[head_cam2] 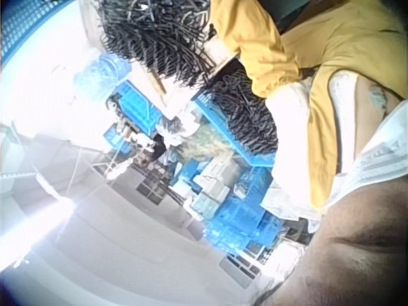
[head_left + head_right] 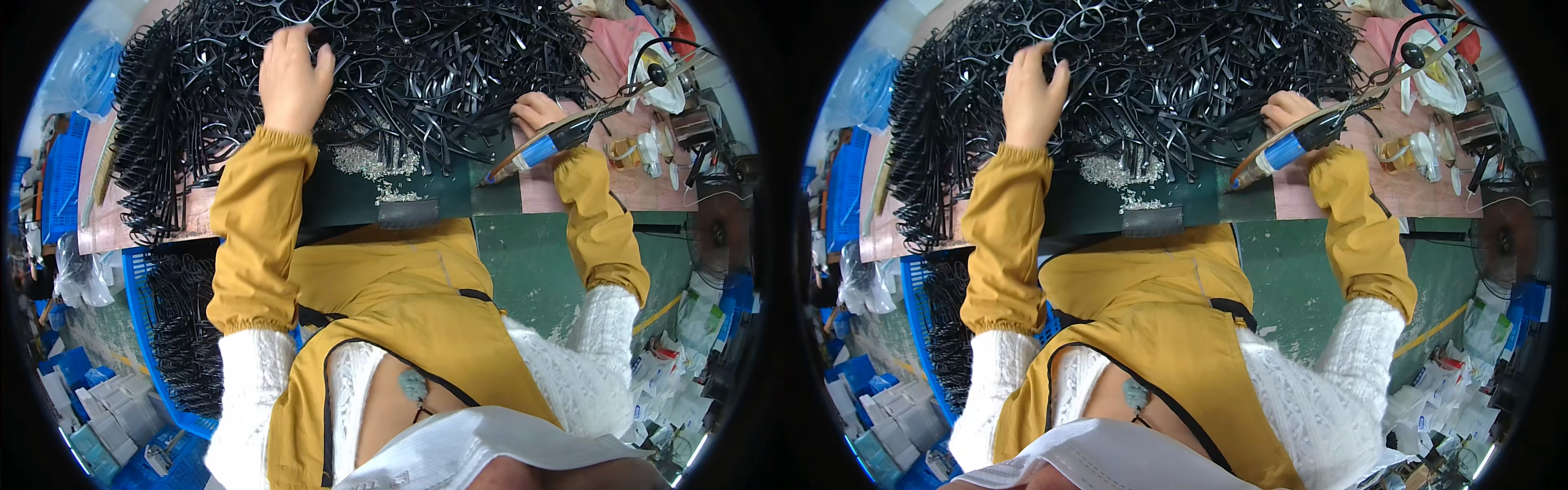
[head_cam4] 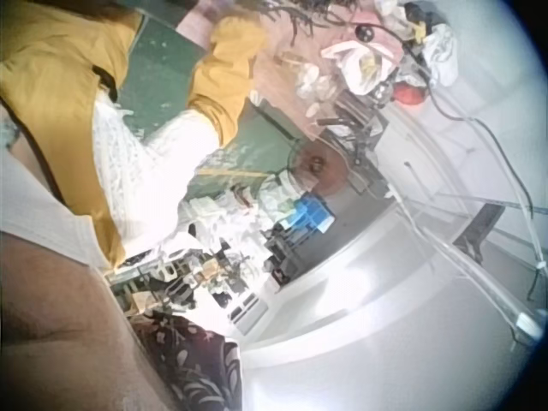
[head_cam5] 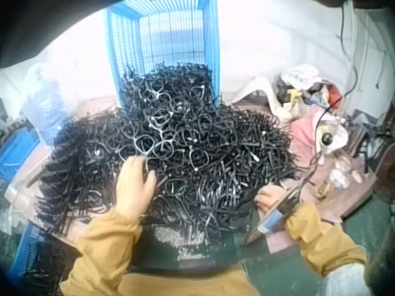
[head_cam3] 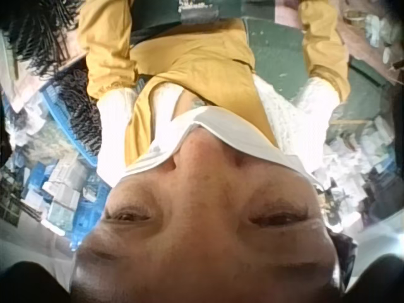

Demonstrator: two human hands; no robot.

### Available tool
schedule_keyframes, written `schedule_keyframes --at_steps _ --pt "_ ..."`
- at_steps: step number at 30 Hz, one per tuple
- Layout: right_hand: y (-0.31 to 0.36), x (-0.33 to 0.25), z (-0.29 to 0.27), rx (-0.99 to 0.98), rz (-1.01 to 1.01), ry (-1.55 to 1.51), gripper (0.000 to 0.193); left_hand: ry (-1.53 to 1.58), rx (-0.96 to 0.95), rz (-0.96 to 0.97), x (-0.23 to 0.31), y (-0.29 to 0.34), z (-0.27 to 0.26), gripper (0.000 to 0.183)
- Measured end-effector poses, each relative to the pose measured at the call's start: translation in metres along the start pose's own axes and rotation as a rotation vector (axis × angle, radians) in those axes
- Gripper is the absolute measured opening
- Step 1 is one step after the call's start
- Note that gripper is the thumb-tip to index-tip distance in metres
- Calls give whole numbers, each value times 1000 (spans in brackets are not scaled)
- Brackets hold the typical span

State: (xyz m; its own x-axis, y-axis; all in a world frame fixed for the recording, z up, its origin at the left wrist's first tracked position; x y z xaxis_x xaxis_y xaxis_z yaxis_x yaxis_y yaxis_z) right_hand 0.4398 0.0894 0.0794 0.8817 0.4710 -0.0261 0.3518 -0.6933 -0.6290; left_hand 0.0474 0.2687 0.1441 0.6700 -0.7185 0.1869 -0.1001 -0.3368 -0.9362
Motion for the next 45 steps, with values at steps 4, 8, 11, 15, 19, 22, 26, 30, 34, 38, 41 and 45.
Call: schedule_keyframes --at_steps 4,8,11,15,19,22,26,30,34,38,41,45 --pt "-6 3 -15 201 54 119 17 -211 -77 139 -15 -29 74 54" --pt "10 21 -42 497 841 -200 15 -270 -220 120 -17 -61 135 56" --pt "33 7 -85 1177 952 -392 20 -332 -344 -134 -31 -85 145 46" --pt "51 -81 -123 1632 755 -499 19 23 -259 -384 -41 -115 107 50" --pt "10 -188 -79 1189 621 -709 15 868 -113 -949 4 -65 37 50" --pt "-15 -240 -1 699 941 -931 12 1303 -150 -1141 75 19 -13 51" --pt "-8 -236 38 318 1079 -641 5 1161 -129 -1209 125 139 -73 30" --pt "-3 -237 59 489 1173 -937 9 1135 -133 -1171 120 197 -114 37" --pt "-11 -250 83 422 1267 -1052 11 1122 -223 -1043 113 211 -133 57" --pt "-14 -249 85 408 1260 -1024 13 1058 -264 -943 113 225 -136 71" --pt "-15 -249 83 381 1180 -899 11 955 -244 -941 114 233 -135 69" --pt "-21 -260 82 317 875 -567 6 909 -207 -932 122 220 -133 65"
Point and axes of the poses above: each hand's wrist, its own y-axis away from the middle knuckle, its own z-axis out of the palm, x = y × z, the point moved 3 cm from there along -y, towards the middle knuckle, and after that the axes turned 15 degrees about x, right-handed, at the moved point
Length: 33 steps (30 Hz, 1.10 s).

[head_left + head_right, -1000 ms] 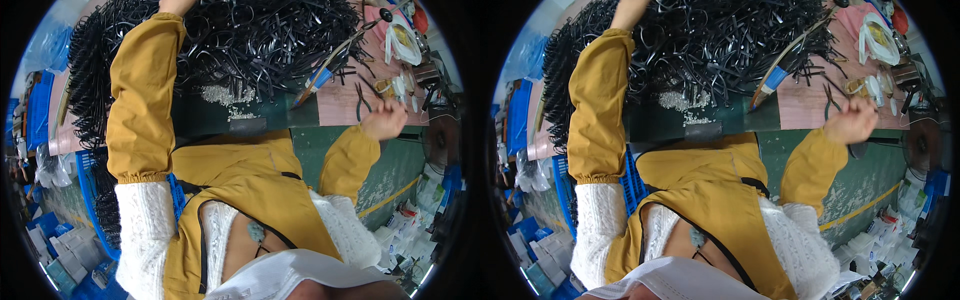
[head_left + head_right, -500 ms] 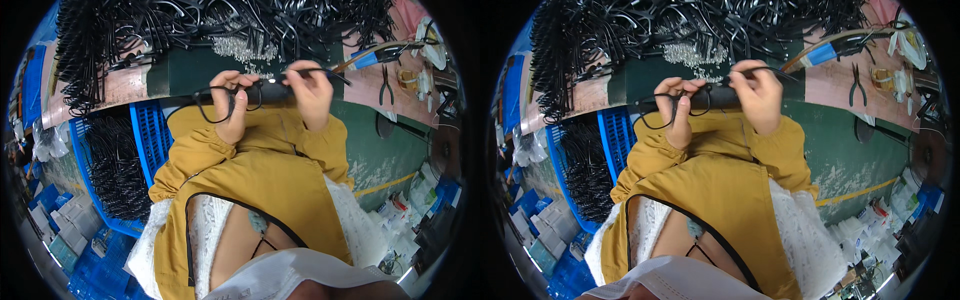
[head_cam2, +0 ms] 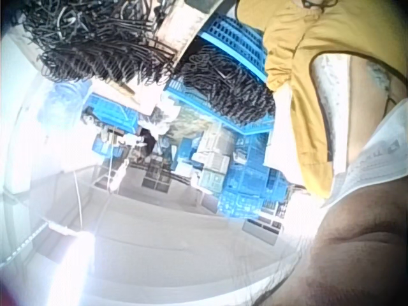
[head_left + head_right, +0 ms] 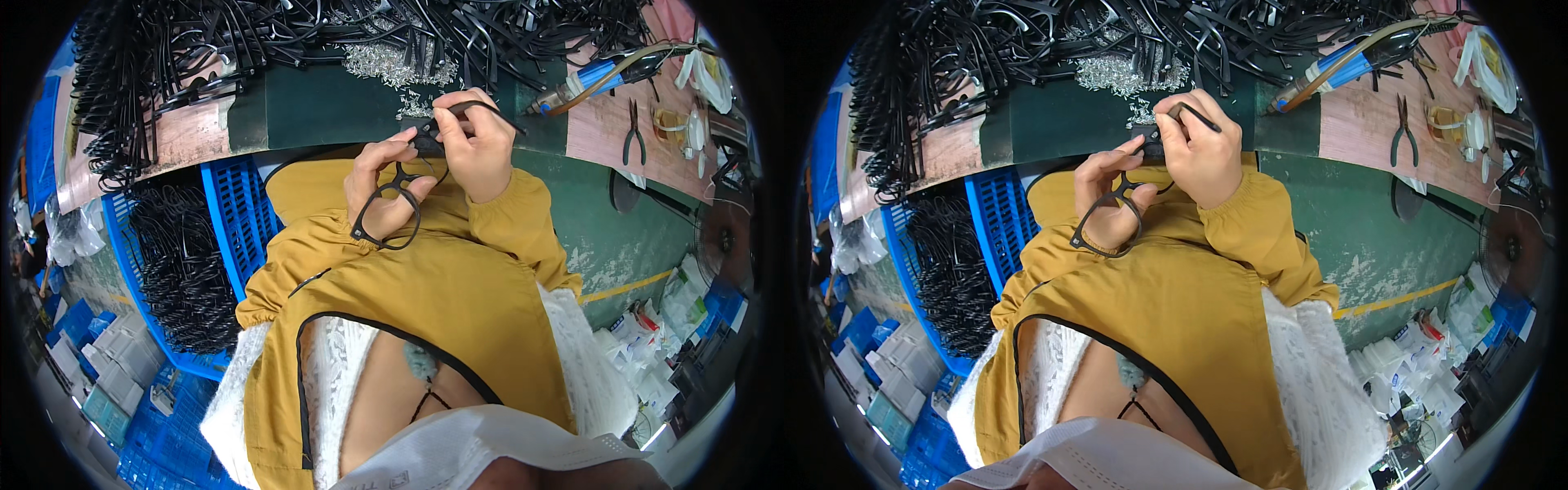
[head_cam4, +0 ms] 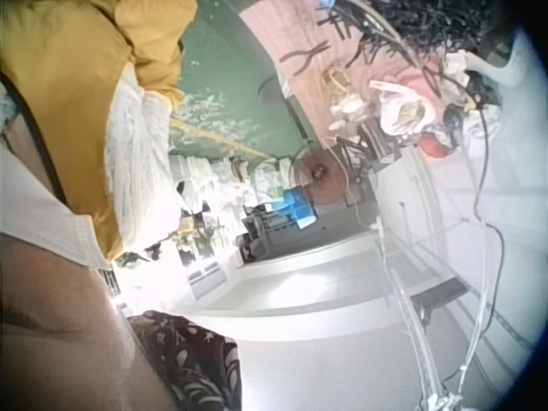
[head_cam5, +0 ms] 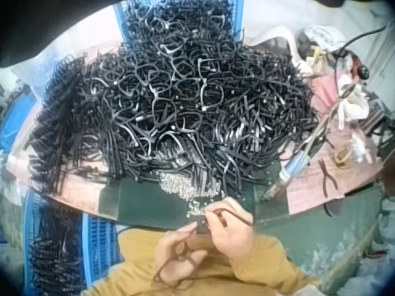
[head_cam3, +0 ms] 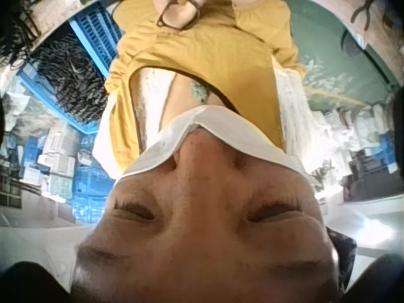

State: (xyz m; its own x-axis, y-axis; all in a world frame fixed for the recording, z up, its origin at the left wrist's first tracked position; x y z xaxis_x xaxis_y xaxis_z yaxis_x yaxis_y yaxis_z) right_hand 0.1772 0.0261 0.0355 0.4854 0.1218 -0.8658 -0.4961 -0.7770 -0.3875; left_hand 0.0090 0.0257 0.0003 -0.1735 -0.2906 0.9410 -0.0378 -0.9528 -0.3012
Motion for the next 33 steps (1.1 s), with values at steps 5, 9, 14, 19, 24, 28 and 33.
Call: schedule_keyframes --at_steps 5,9,14,19,24,28,33 --pt "-12 -10 -11 -372 258 -38 27 192 162 -154 23 -32 -1 41" --pt "-68 -36 9 -608 175 -89 31 376 250 -615 17 -58 -23 27" --pt "-155 -67 135 -235 -595 575 16 192 158 -609 19 -67 -29 39" --pt "-174 -74 200 -521 -687 643 18 44 350 -688 26 -68 -21 46" --pt "-171 -79 138 -650 -565 822 15 107 242 -644 21 -68 -21 50" --pt "-121 -72 41 -485 -410 420 25 202 157 -777 22 -72 -33 61" --pt "-41 -18 -21 -200 255 -130 9 179 -194 -1147 32 -60 -11 62"
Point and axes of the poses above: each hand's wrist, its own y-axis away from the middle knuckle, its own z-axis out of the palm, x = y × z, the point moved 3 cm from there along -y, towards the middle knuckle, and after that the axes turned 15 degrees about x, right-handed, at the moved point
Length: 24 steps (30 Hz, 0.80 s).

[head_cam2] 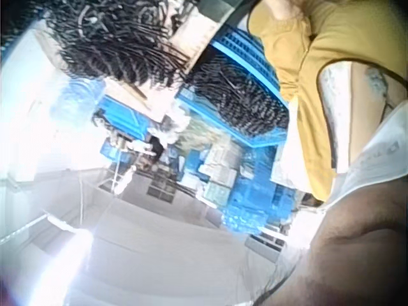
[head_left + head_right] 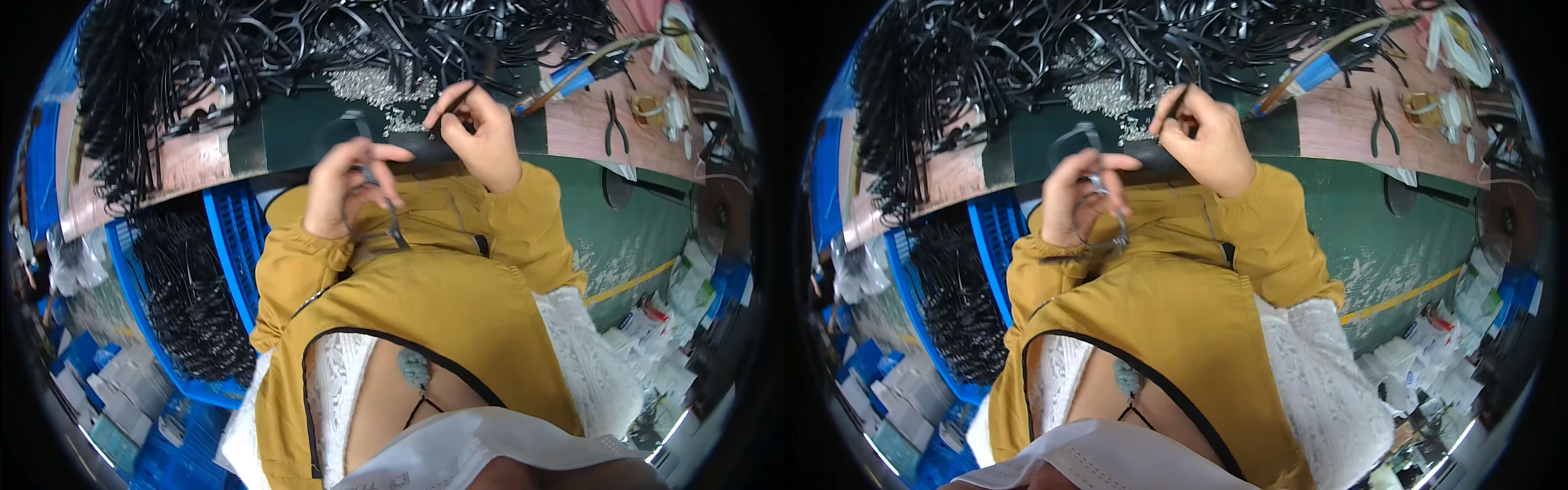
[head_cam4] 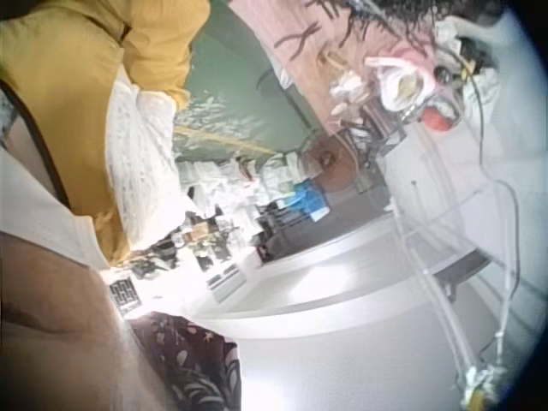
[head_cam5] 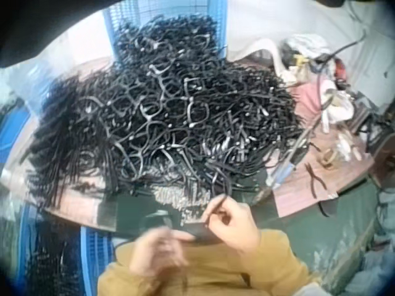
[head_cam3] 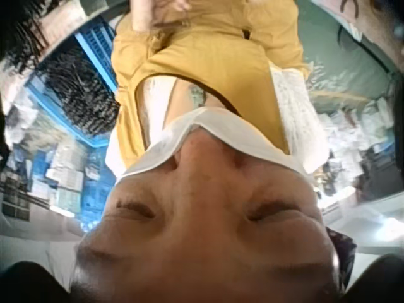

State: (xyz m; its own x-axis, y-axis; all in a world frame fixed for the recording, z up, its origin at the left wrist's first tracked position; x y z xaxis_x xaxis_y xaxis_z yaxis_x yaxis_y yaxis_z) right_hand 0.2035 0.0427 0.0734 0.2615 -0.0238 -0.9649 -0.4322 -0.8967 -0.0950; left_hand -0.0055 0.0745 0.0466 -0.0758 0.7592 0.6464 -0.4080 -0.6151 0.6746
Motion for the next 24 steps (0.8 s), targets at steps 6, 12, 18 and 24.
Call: schedule_keyframes --at_steps 6,12,18,24 --pt "22 40 -1 -35 11 -157 8 -3 -88 -283 -37 0 29 41" --pt "21 36 1 -62 -58 -138 8 52 -212 -249 -35 -6 24 38" --pt "8 33 5 -100 -331 51 9 -55 -129 -197 -32 -3 32 34" --pt "18 27 6 9 -354 71 12 83 -185 -246 -26 -4 28 37"
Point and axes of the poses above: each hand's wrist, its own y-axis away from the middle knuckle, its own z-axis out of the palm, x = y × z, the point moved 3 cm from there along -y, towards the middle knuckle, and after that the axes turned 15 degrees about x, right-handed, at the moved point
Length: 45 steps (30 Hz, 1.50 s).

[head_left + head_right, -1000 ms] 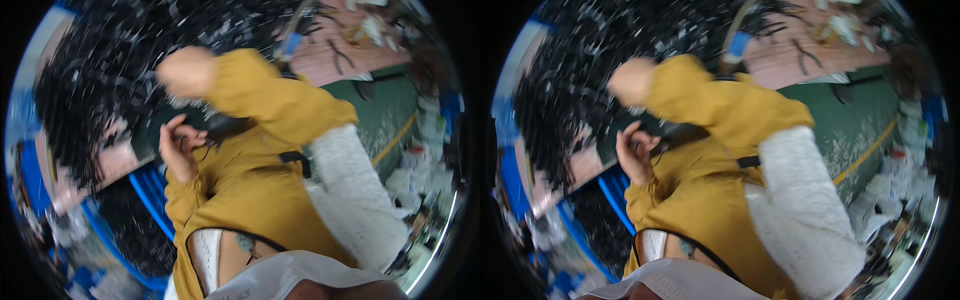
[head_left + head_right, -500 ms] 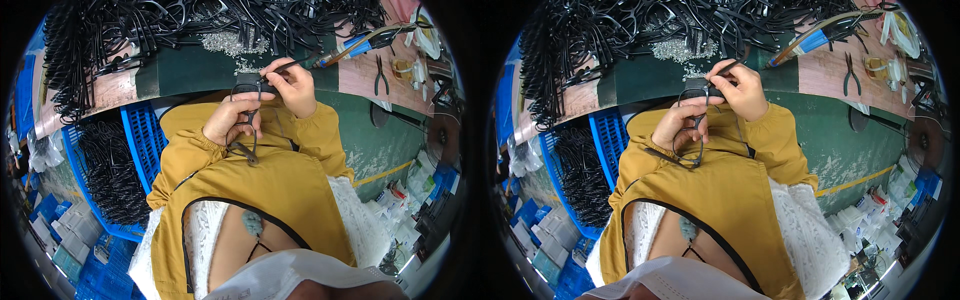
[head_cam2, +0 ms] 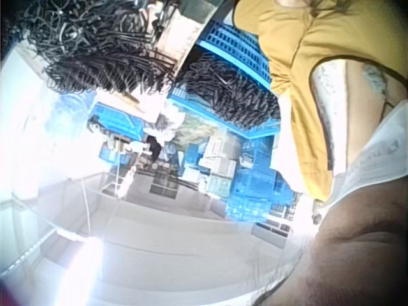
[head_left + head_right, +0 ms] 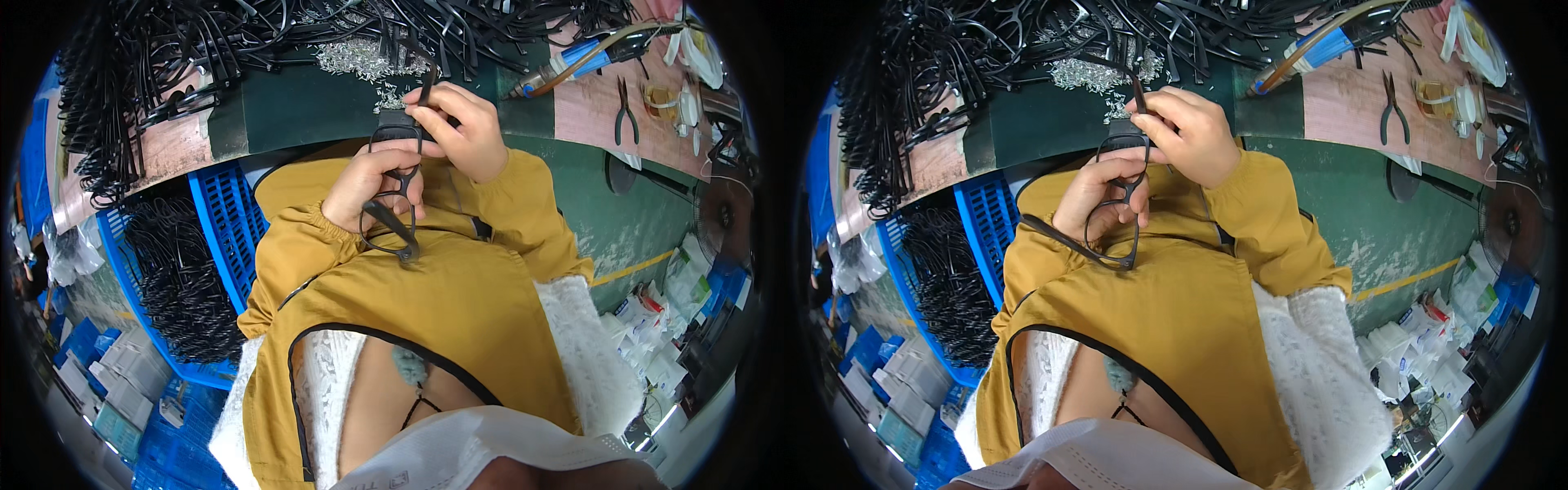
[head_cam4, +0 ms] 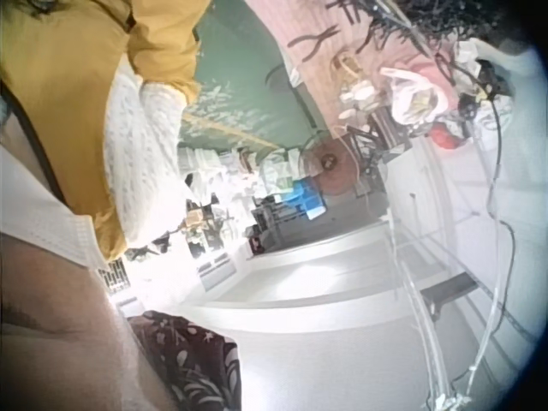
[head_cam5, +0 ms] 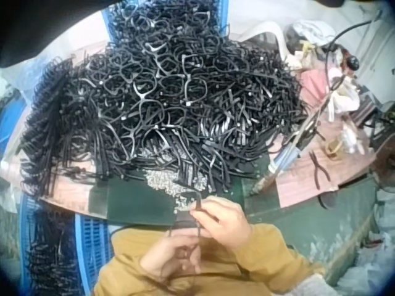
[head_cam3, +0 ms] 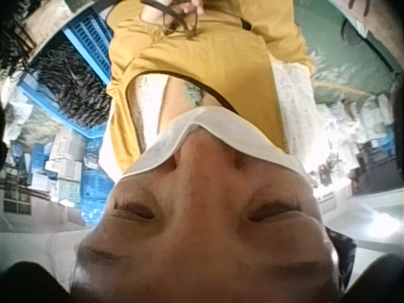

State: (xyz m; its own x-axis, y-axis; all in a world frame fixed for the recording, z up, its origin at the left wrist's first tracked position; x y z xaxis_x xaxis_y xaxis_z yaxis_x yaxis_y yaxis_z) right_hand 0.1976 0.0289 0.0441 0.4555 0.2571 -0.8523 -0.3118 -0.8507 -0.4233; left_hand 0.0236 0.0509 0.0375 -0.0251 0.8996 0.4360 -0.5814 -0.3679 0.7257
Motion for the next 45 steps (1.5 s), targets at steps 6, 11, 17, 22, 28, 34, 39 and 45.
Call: schedule_keyframes --at_steps 6,11,17,22,28,34,39,45 --pt "-23 -17 -93 901 -213 -86 22 -84 10 381 33 -2 5 57" --pt "-60 49 -103 775 52 -388 31 -177 -25 323 34 -5 16 66" --pt "-91 47 -51 333 324 -1193 23 105 123 363 31 7 -23 42" --pt "-103 42 -15 350 200 -1123 28 164 114 244 14 4 -23 34" --pt "-108 40 -8 372 279 -1095 28 194 162 -121 -21 6 8 36" --pt "-54 -2 -10 161 234 -1292 29 425 24 -230 -43 -6 6 32" --pt "-29 -9 -5 276 226 -1099 32 463 -3 -221 -48 -11 1 32" --pt "-35 -16 3 278 307 -1050 25 442 -34 -201 -49 -11 0 29"
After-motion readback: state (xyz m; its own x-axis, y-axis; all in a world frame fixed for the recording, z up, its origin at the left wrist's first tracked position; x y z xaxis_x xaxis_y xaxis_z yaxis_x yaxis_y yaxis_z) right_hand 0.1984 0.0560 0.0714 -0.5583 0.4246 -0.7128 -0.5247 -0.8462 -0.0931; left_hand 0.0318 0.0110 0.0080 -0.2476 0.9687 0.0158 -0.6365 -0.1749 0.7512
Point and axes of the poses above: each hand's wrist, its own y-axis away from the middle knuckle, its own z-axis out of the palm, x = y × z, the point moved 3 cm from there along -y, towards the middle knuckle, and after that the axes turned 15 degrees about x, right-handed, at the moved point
